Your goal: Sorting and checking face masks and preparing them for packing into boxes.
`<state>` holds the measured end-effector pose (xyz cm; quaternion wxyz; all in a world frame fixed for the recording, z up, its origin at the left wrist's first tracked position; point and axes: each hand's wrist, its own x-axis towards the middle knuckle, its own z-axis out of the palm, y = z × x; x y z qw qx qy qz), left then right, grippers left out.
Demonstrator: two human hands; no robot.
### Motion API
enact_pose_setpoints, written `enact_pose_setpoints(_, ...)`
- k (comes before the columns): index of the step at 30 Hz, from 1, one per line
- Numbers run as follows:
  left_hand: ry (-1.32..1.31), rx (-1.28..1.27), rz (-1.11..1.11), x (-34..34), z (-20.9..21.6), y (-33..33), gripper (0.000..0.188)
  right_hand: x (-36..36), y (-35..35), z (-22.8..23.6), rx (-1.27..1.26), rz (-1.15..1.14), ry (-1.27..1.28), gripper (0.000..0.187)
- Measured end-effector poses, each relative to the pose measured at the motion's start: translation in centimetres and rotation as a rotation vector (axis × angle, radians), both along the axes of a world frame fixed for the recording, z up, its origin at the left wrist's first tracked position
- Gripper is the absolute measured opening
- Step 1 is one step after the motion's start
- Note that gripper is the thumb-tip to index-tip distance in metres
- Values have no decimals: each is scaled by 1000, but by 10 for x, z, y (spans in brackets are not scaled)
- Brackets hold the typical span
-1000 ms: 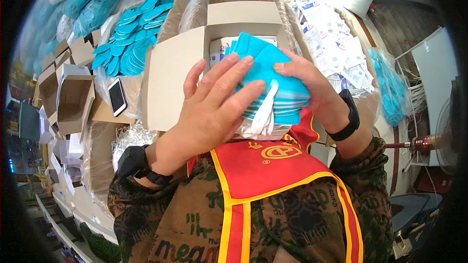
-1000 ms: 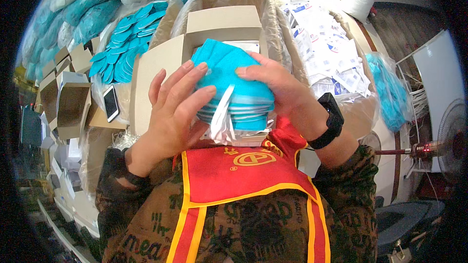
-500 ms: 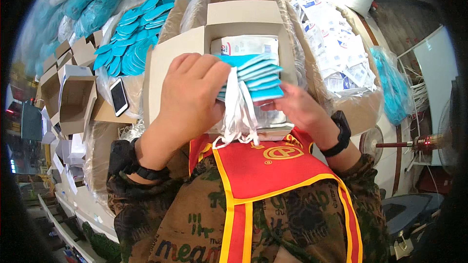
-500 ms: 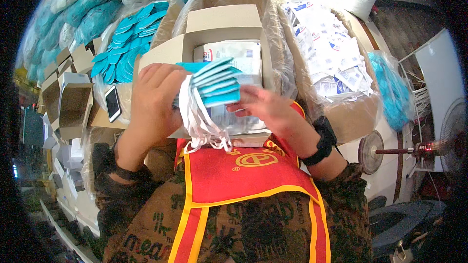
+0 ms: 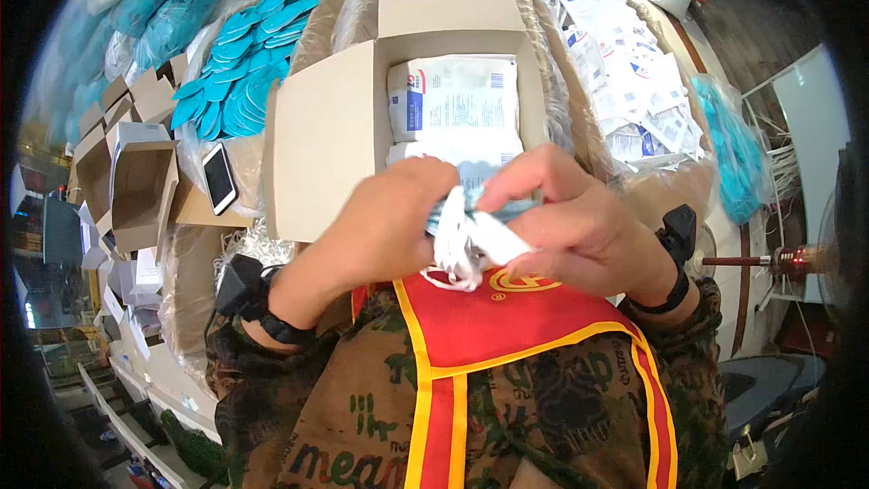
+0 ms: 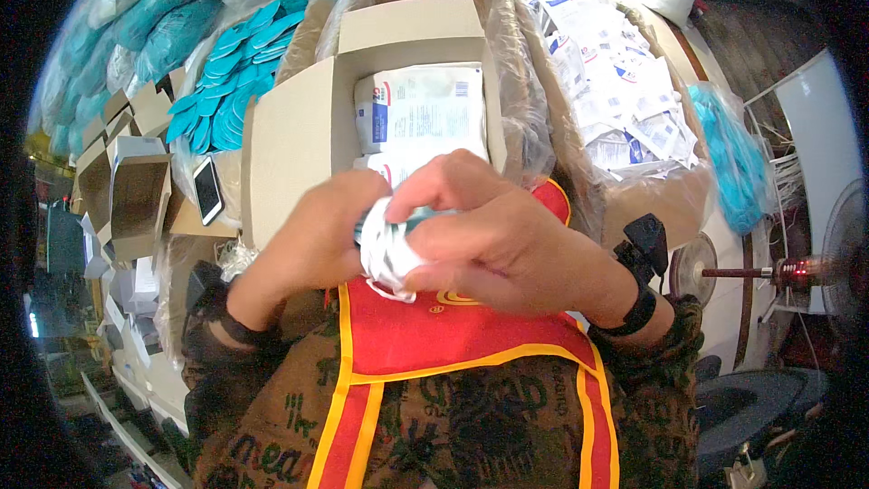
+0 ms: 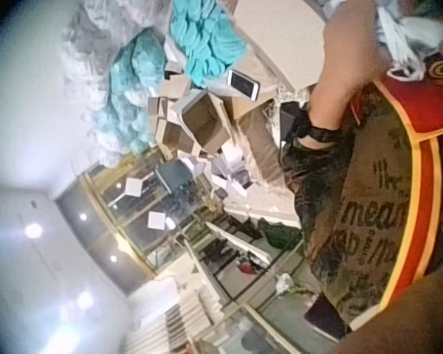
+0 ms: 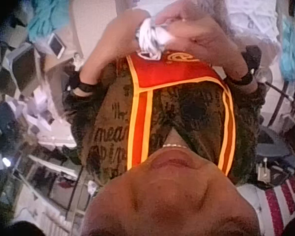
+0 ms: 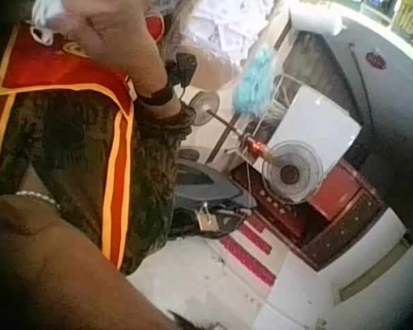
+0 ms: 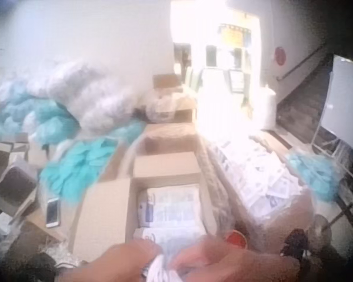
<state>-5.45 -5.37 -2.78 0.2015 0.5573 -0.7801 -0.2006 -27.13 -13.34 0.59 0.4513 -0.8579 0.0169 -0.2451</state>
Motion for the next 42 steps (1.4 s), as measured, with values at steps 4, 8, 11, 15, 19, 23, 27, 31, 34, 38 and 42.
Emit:
enact_pose_setpoints(4,192,-105,-210,-13,-34,0,35,22,5,-12,74,271,-70,12)
enact_pose_setpoints(8,52,37,-163,-17,-7,9,39,16,3,-6,407,430,171,23)
enact_pose_setpoints(11,-56,-175,-273,-8,13,23,33,4,8,6,462,560,192,26)
enact_pose_setpoints(15,-170,-203,-391,4,48,38,26,-19,6,18,372,641,129,24)
enact_pose_setpoints(19,-322,-198,-237,56,48,60,26,-76,-13,43,416,315,84,25)
enact_pose_setpoints(23,-354,-200,109,82,39,56,27,-108,-8,42,668,-308,223,20)
enact_pose_setpoints(27,-467,-485,36,49,28,12,15,-27,-30,8,887,-283,388,24)
enact_pose_setpoints(31,-559,-480,47,25,50,-2,21,11,-38,-43,946,-186,319,28)
enact_pose_setpoints(34,-568,-449,46,22,49,-8,30,34,-17,-58,1033,10,236,25)
enact_pose_setpoints(38,-529,-439,46,21,48,-12,31,41,-3,-51,926,163,411,20)
enact_pose_setpoints(42,-294,-215,46,25,38,-6,31,16,-6,-28,259,64,215,14)
